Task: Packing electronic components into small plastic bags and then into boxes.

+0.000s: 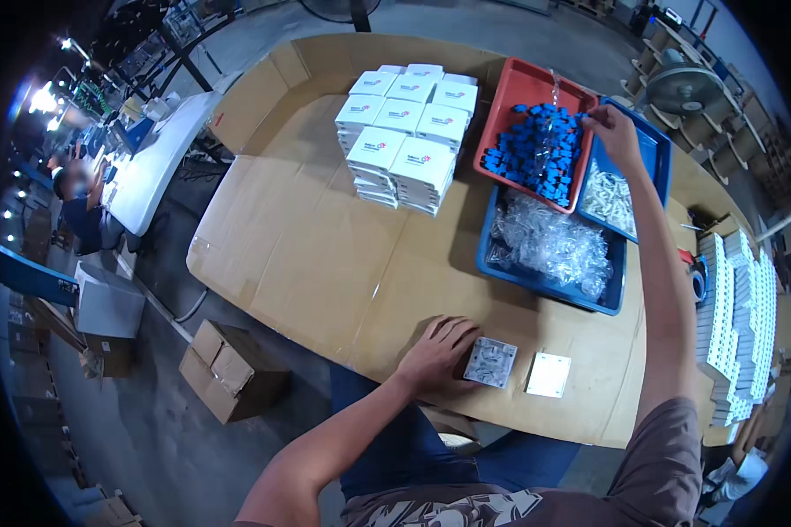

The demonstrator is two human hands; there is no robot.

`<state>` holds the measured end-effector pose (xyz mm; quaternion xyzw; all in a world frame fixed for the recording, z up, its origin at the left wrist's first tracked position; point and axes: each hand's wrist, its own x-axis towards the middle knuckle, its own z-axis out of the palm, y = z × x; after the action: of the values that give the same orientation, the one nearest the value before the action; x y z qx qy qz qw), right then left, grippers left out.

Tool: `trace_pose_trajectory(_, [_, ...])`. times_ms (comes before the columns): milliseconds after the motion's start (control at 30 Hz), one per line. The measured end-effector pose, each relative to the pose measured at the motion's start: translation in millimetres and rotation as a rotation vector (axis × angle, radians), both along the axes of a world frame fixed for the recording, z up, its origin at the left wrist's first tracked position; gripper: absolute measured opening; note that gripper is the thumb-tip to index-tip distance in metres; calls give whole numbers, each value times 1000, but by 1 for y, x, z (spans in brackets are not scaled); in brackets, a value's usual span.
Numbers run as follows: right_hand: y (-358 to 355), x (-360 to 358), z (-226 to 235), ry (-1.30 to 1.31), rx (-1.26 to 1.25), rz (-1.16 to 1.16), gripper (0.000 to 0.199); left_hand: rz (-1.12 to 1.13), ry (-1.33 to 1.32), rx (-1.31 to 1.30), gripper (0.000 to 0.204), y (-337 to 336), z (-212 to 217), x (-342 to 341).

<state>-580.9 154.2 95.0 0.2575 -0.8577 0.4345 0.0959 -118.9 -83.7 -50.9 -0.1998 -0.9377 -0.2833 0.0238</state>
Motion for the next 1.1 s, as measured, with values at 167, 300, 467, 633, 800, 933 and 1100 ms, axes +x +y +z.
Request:
trace_pose_trajectory(167, [2, 195, 73, -311, -536, 252, 15, 17, 26, 29, 92, 5, 21, 6])
trace_pose_trajectory(300, [11, 296, 87, -391, -810, 291, 13, 3, 89, -46, 92, 2, 5, 10])
trace_pose_trajectory(467, [24, 365, 83, -538, -964, 319, 14, 43, 120, -76, 88, 10, 10, 12])
trace_pose_trajectory(633, [28, 410, 82, -582, -1084, 335, 19, 26, 176, -79, 88, 11, 10, 14])
trace_pose_trajectory(800, [29, 438, 70, -630, -1232, 428, 28, 25, 183, -82, 87, 12, 14, 20])
trace_pose_trajectory(933, [28, 452, 64, -685, -1231, 348, 27, 38, 191, -86, 85, 14, 13, 22])
trace_pose_trajectory(1100, [27, 463, 22, -743, -1267, 239, 32, 50, 167, -66, 83, 15, 9, 21])
